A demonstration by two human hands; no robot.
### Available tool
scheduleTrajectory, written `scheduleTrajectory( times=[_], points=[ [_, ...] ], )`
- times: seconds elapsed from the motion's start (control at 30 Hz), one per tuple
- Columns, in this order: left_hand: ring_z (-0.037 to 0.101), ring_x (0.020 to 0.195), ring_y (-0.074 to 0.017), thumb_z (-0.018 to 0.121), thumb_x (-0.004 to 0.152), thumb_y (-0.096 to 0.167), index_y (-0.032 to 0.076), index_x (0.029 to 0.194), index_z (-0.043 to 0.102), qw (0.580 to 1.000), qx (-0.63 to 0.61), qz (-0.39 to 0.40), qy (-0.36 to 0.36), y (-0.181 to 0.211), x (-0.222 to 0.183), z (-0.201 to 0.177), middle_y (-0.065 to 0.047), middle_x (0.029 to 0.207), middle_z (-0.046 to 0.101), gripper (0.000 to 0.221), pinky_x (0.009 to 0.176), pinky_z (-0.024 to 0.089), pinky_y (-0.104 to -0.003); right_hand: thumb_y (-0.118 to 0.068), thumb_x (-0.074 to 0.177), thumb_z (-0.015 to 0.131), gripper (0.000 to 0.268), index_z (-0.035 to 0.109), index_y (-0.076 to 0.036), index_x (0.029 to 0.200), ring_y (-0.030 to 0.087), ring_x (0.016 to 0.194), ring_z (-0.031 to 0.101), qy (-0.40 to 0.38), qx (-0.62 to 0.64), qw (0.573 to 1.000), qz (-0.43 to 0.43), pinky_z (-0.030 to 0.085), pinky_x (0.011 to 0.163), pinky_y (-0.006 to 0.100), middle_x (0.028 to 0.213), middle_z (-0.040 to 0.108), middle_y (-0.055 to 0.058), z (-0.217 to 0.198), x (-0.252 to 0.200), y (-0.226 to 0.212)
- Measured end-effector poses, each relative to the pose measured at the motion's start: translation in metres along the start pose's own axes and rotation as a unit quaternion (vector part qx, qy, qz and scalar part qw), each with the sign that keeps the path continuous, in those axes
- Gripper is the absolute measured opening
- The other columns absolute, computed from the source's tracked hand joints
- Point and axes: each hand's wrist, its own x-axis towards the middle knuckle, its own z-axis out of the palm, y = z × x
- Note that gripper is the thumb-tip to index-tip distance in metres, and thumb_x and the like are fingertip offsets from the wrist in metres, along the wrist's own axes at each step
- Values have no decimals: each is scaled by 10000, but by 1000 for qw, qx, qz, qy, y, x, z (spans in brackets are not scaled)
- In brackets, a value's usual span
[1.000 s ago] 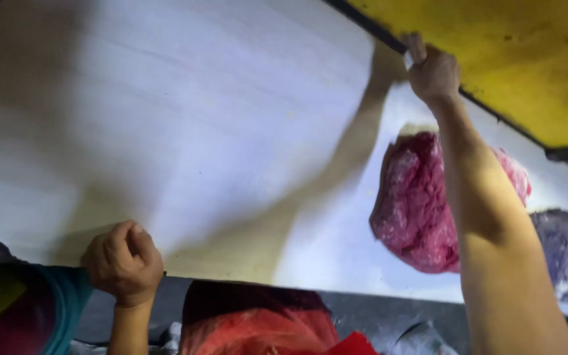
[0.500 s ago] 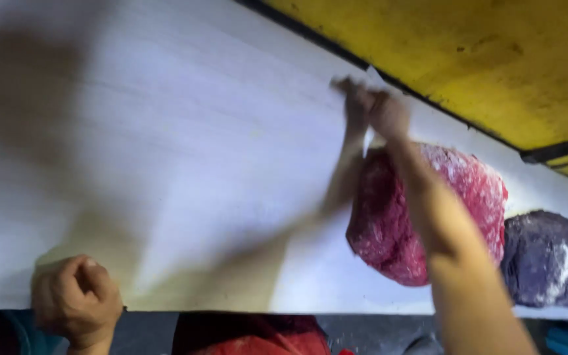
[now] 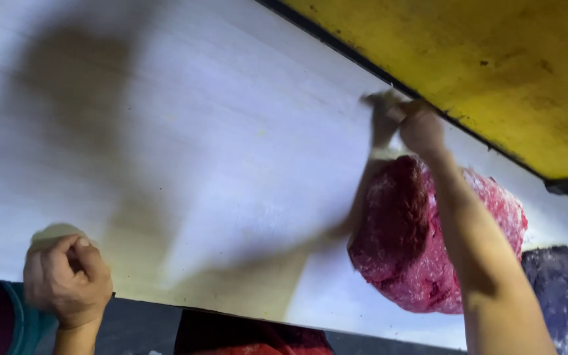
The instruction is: Counting money, cleaning the work surface with a scraper, and then cutting and rolling red dough into a long cylinder.
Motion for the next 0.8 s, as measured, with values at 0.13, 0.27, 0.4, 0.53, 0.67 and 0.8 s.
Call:
scheduleTrajectory(
  times=[0.13,0.27,0.4,0.53,0.67,0.8],
  points=[
    [644,901,-468,560,1179,104,-63,1043,730,1000,-4,19,-9,7,2,-6,-240,972,686,274,835,522,-540,-258,973,514,410,674,-214,1348,442,933,663,17,-8,999,-35,554,705,533,1136,692,229,-2,3,-17],
    [624,807,-416,634,1091,35,-23,1035,747,1000,-5,-6,22,3,3,1,-189,888,659,139,729,495,-505,-188,998,589,317,737,-33,1231,401,884,725,68,22,994,-88,601,657,502,1234,690,252,25,14,-44],
    [622,824,-430,586,1102,106,-27,1043,721,1000,-23,9,2,3,10,-5,-206,910,660,198,779,500,-519,-508,990,630,453,736,-183,1287,474,848,724,96,-27,992,-78,582,594,595,1005,747,231,40,35,-78],
    [661,820,-356,634,1031,74,9,1001,725,1000,-18,-9,16,3,13,1,-145,921,707,116,767,518,-465,-416,1085,503,364,681,-98,1086,381,645,692,238,-134,933,-236,528,457,488,785,695,144,38,22,-178],
    [646,810,-324,555,1040,166,88,985,708,999,6,-1,-32,-2,6,-3,-75,896,691,180,751,486,-443,-623,950,541,553,788,-157,1113,455,811,751,142,-60,984,-89,599,641,550,840,775,178,19,85,-210],
    [639,764,-282,536,1054,211,106,958,717,1000,0,-26,-1,2,13,-1,-33,862,693,230,728,479,-414,-579,1081,464,634,699,-15,1247,401,833,749,112,0,972,-206,601,645,518,1073,755,249,0,39,-281]
  ],
)
